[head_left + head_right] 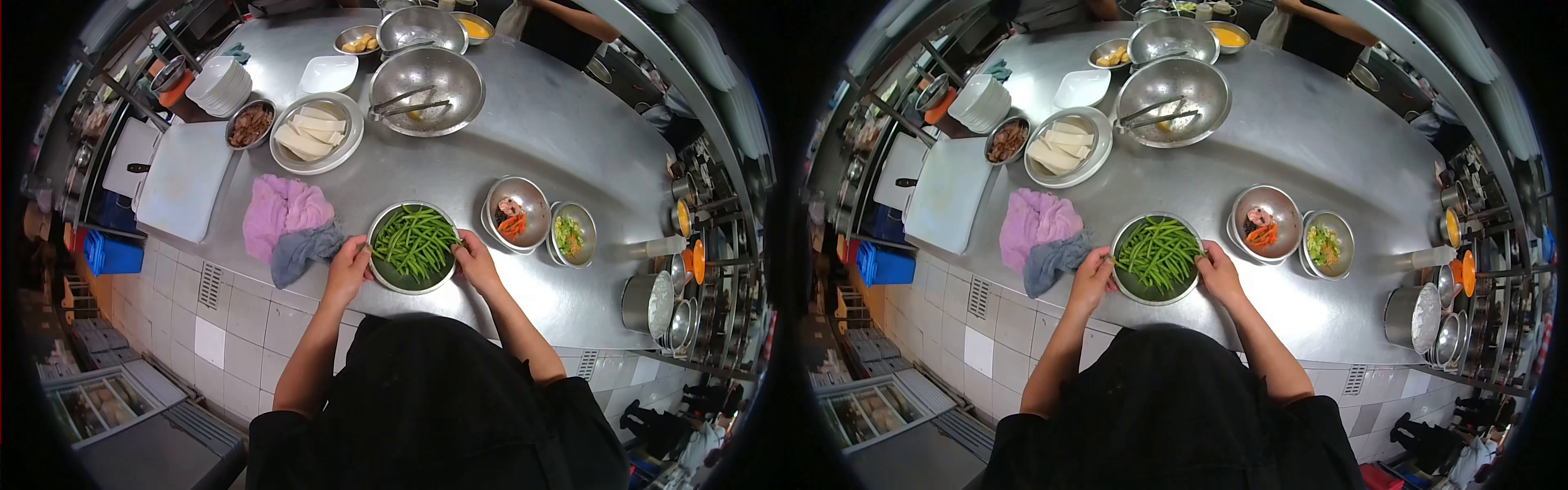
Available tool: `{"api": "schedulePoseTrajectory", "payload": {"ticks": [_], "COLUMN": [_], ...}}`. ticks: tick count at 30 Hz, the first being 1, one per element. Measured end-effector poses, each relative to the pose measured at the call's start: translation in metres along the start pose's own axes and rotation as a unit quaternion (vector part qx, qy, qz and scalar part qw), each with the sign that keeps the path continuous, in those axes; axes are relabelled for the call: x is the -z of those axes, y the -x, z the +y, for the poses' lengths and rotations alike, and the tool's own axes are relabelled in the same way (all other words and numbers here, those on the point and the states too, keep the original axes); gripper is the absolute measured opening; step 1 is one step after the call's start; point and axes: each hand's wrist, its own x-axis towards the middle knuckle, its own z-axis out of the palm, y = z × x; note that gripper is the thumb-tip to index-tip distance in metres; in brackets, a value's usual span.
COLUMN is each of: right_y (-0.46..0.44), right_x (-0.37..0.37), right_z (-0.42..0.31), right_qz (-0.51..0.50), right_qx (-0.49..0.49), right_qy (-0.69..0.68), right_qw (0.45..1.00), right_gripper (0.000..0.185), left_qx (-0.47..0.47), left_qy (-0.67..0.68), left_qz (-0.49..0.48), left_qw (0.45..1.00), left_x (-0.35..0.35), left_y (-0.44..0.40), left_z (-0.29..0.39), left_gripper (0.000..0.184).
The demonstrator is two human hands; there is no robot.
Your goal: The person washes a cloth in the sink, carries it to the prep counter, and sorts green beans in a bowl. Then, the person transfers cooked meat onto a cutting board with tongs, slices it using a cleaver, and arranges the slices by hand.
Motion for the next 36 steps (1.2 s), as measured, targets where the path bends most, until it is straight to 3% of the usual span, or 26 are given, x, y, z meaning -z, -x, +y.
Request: {"api": "schedulePoseTrajectory", "payload": {"ticks": [5, 7, 8, 10, 13, 15, 17, 20, 26, 29, 31, 36], "right_y": [0.005, 0.005, 0.005, 0.004, 0.001, -0.001, -0.002, 0.002, 0.001, 0.002, 0.000, 0.000], "right_x": [-0.001, -0.001, -0.001, 0.000, 0.000, -0.002, 0.001, 0.001, -0.002, -0.002, -0.001, -0.002], "right_z": [-0.005, -0.003, -0.003, 0.000, 0.004, 0.007, 0.009, 0.001, 0.003, 0.000, 0.003, 0.001], "right_qz": [0.000, 0.010, 0.011, 0.005, 0.001, 0.003, 0.011, 0.010, 0.014, 0.023, 0.017, 0.011], "right_qx": [-0.013, -0.027, -0.025, -0.011, 0.000, 0.010, 0.019, -0.014, 0.010, -0.005, 0.002, -0.013], "right_qy": [-0.008, -0.019, -0.019, -0.017, -0.041, -0.039, -0.039, -0.029, -0.043, -0.034, -0.031, -0.032], "right_qw": [1.000, 0.999, 0.999, 1.000, 0.999, 0.999, 0.999, 0.999, 0.999, 0.999, 0.999, 0.999], "right_gripper": [0.030, 0.030, 0.030, 0.030, 0.030, 0.030, 0.030, 0.030, 0.030, 0.031, 0.032, 0.033], "left_qx": [-0.006, -0.198, -0.200, -0.296, -0.324, -0.310, -0.367, -0.370, -0.391, -0.381, -0.312, -0.311], "left_qy": [-0.015, -0.210, -0.209, -0.320, -0.403, -0.404, -0.425, -0.419, -0.411, -0.333, -0.274, -0.402], "left_qz": [0.024, 0.144, 0.143, 0.153, 0.132, 0.097, 0.085, 0.055, 0.033, 0.060, 0.098, 0.063], "left_qw": [1.000, 0.947, 0.946, 0.887, 0.846, 0.855, 0.823, 0.827, 0.823, 0.861, 0.904, 0.859], "left_x": [0.001, -0.002, -0.003, -0.010, -0.028, -0.032, -0.036, -0.036, -0.031, -0.029, -0.026, -0.015], "left_y": [0.002, 0.007, 0.008, 0.015, 0.014, 0.013, 0.017, 0.024, 0.028, 0.019, 0.006, -0.024], "left_z": [-0.002, 0.007, 0.012, 0.036, 0.052, 0.048, 0.049, 0.047, 0.040, 0.037, 0.041, 0.042], "left_gripper": [0.032, 0.027, 0.027, 0.026, 0.031, 0.028, 0.021, 0.016, 0.015, 0.014, 0.015, 0.020]}}
